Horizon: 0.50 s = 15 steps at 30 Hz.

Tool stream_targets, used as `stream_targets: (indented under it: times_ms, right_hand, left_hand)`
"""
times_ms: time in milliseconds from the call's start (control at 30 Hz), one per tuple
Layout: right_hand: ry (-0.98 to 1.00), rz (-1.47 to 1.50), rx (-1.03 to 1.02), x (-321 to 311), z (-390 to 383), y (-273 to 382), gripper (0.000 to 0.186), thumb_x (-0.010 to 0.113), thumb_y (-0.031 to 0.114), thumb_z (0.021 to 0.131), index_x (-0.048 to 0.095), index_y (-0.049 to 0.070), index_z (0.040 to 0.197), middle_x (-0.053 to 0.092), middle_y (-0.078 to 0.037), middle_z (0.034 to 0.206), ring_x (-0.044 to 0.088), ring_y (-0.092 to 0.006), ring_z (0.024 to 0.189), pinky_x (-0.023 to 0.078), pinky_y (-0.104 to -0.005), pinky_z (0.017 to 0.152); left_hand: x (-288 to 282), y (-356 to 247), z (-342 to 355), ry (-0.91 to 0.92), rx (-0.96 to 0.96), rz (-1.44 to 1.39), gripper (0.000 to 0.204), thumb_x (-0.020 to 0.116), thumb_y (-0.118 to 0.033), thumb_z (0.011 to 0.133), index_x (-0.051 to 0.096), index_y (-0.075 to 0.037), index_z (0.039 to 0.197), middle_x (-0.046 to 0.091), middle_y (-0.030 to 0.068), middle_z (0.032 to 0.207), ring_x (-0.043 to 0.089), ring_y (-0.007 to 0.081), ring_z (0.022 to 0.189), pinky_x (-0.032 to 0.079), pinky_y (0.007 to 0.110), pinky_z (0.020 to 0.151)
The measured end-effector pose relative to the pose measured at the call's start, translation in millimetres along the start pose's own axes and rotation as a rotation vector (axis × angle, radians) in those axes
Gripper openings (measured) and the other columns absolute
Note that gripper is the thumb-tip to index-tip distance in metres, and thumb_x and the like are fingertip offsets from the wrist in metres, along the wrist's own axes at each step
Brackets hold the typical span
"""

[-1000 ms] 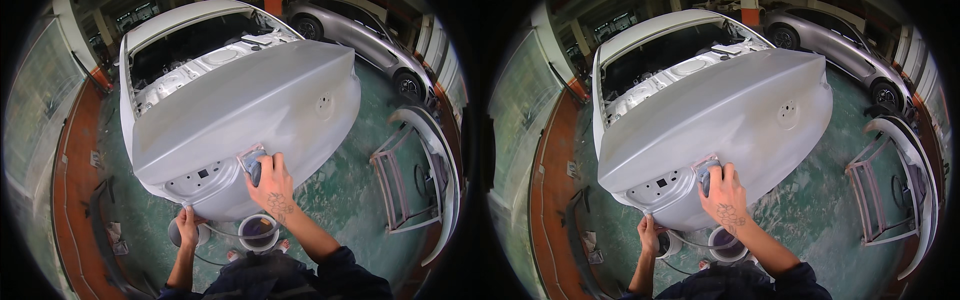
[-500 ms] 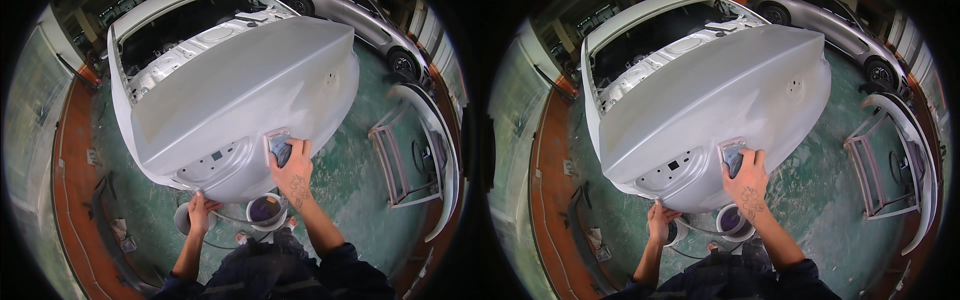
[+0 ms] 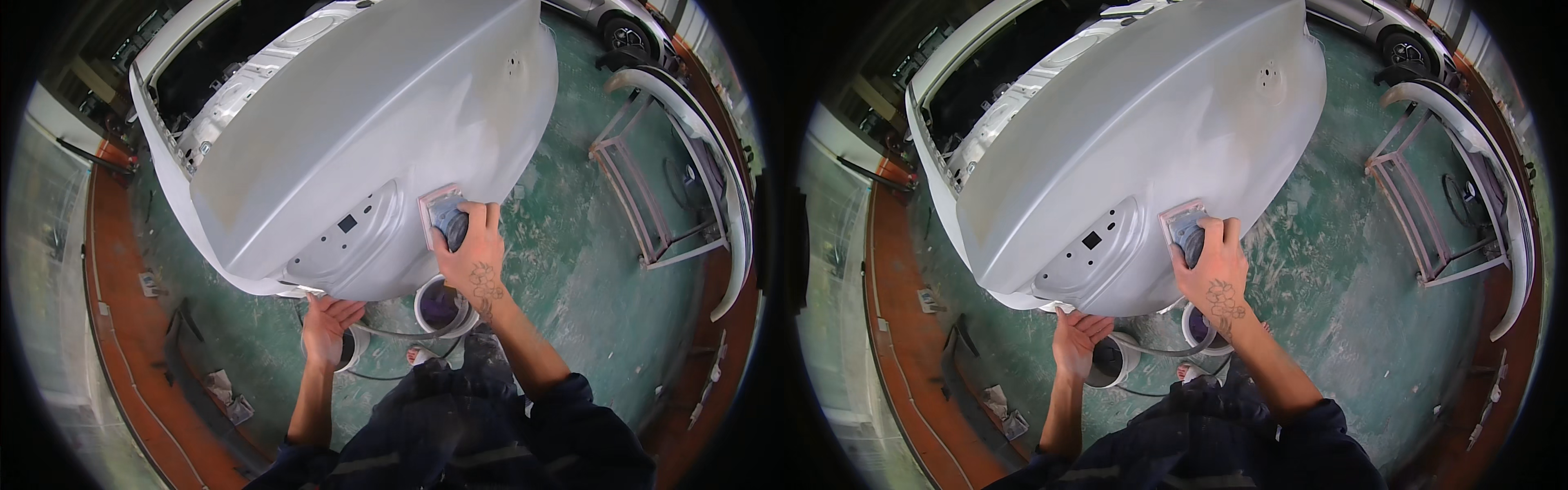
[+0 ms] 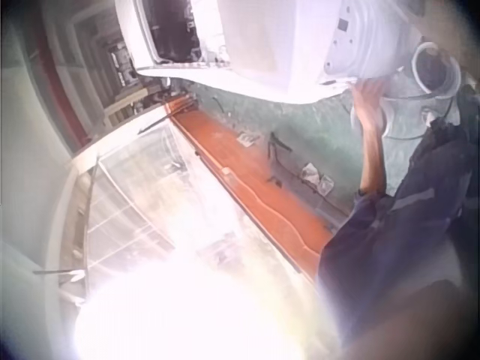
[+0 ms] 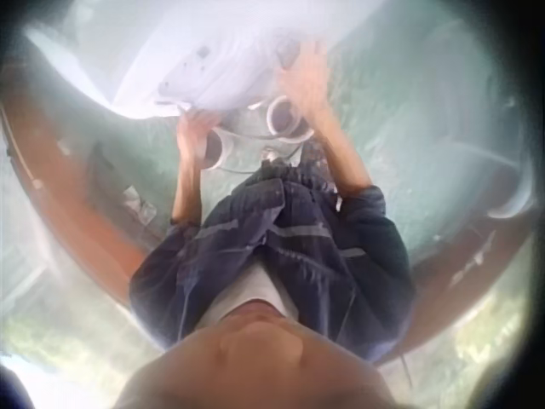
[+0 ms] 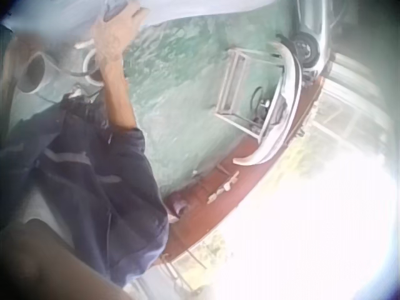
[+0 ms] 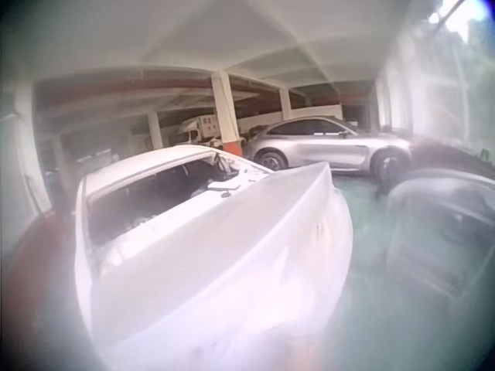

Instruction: The person sands the surface of a white car hood using a sanding block. The hood is detached and resting on a stand. The person moves the sanding block across the hood in various directions to smooth the surface.

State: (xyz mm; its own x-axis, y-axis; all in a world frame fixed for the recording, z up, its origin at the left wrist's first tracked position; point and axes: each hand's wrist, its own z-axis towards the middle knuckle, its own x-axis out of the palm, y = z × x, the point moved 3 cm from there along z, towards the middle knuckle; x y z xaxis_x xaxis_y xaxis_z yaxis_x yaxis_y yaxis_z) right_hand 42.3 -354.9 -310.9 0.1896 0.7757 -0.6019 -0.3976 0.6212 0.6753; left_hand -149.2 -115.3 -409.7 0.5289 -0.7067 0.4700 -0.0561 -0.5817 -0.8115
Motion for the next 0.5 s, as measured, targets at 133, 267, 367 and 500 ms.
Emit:
stream_targets:
  times_ms: [133, 267, 367, 500]
  right_hand:
    - [0.034, 0.032, -0.121, 18.3, -30.7, 33.0, 0.051, 0.085, 0.020, 0.081, 0.056, 0.005, 0.121, 0.054, -0.018, 0.110, 0.066, -0.0406, 0.092, 0.059, -0.0480, 0.067]
    - [0.170, -0.067, -0.520, 52.2, -102.4, 86.5, 0.043, 0.070, 0.017, 0.081, 0.062, 0.006, 0.122, 0.054, -0.016, 0.103, 0.064, -0.0328, 0.089, 0.061, -0.0367, 0.060]
    - [0.162, 0.004, -0.531, 56.8, -116.7, 90.9, 0.049, 0.075, 0.019, 0.077, 0.063, 0.008, 0.123, 0.056, -0.017, 0.108, 0.066, -0.0343, 0.091, 0.062, -0.0400, 0.062]
    - [0.054, 0.095, -0.171, 31.8, -74.0, 38.4, 0.053, 0.086, 0.021, 0.077, 0.061, 0.010, 0.123, 0.057, -0.018, 0.115, 0.068, -0.0394, 0.092, 0.061, -0.0476, 0.069]
  left_hand:
    - [-11.2, -5.3, 5.5, 0.102, -0.010, -0.120, 0.073, 0.032, -0.065, 0.111, 0.063, 0.001, 0.121, 0.071, 0.0287, 0.121, 0.070, 0.0436, 0.119, 0.053, 0.057, 0.107]
    - [-23.0, -5.7, 15.8, 0.089, -0.047, -0.180, 0.079, 0.031, -0.067, 0.110, 0.062, 0.003, 0.129, 0.071, 0.0251, 0.127, 0.069, 0.0405, 0.118, 0.050, 0.056, 0.109]
    - [-42.8, -11.2, 18.4, 0.238, -0.063, -0.226, 0.087, 0.032, -0.072, 0.108, 0.061, 0.004, 0.138, 0.069, 0.0216, 0.133, 0.067, 0.0353, 0.123, 0.048, 0.053, 0.111]
    - [-17.1, -25.0, 11.6, 0.192, -0.097, -0.019, 0.082, 0.034, -0.070, 0.108, 0.063, 0.003, 0.129, 0.067, 0.0319, 0.132, 0.062, 0.0464, 0.130, 0.046, 0.057, 0.114]
